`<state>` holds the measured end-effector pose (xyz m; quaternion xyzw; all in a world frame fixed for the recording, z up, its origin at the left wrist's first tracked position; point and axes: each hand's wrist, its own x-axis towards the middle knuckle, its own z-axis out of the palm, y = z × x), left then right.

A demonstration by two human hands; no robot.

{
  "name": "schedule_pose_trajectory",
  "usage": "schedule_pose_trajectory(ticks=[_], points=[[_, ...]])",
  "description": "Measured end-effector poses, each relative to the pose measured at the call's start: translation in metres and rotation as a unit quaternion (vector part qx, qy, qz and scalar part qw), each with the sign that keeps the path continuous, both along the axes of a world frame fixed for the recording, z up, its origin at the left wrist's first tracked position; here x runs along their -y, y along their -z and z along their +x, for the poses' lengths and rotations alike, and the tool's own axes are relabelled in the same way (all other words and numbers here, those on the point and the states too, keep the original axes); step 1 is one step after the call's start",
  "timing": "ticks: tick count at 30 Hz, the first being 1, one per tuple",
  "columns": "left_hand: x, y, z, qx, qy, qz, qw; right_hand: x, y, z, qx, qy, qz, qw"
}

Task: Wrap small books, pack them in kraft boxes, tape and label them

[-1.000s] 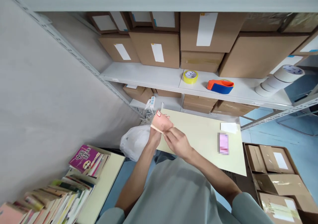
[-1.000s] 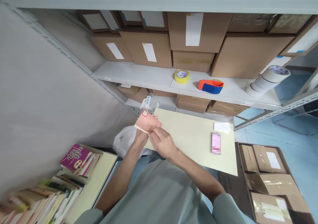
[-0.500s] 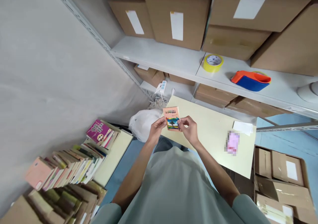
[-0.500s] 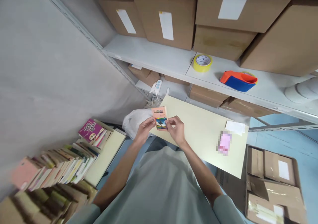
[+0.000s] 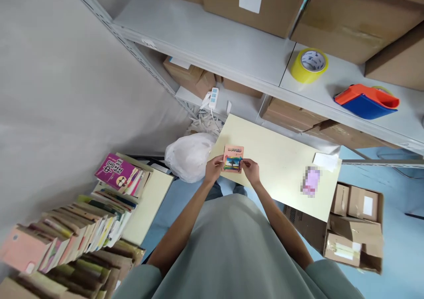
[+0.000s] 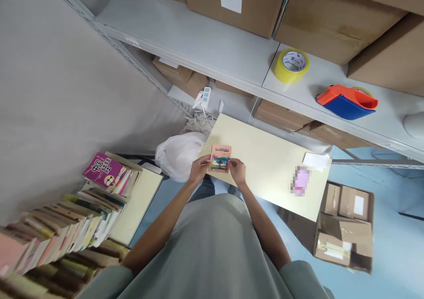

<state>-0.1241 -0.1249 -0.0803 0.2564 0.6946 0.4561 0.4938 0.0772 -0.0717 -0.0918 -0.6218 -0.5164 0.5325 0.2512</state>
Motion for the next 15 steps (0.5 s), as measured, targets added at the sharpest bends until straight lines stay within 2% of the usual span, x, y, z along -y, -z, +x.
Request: schedule_pose_trajectory(ticks=[6,9,12,15], points=[[-0.072,-0.026,-0.029,-0.083,0.084,0.089,0.989,-0.054,-0.025,-0.025,0.007,0.059,0.078,0.995],[-0.093,-0.030,-0.041,-0.100,0.099,0.112,0.984,-0.071,-0.035,-0.032,0.022,0.094,0.104,0.990],[-0.092,-0.015,-0.058,-0.120,0.106,0.111,0.981,-0.075,-0.030,-0.041,0.046,0.123,0.091,0.987],[-0.067,0.018,-0.085,-0.146,0.112,0.084,0.979,-0.058,-0.012,-0.056,0.058,0.115,0.050,0.990]])
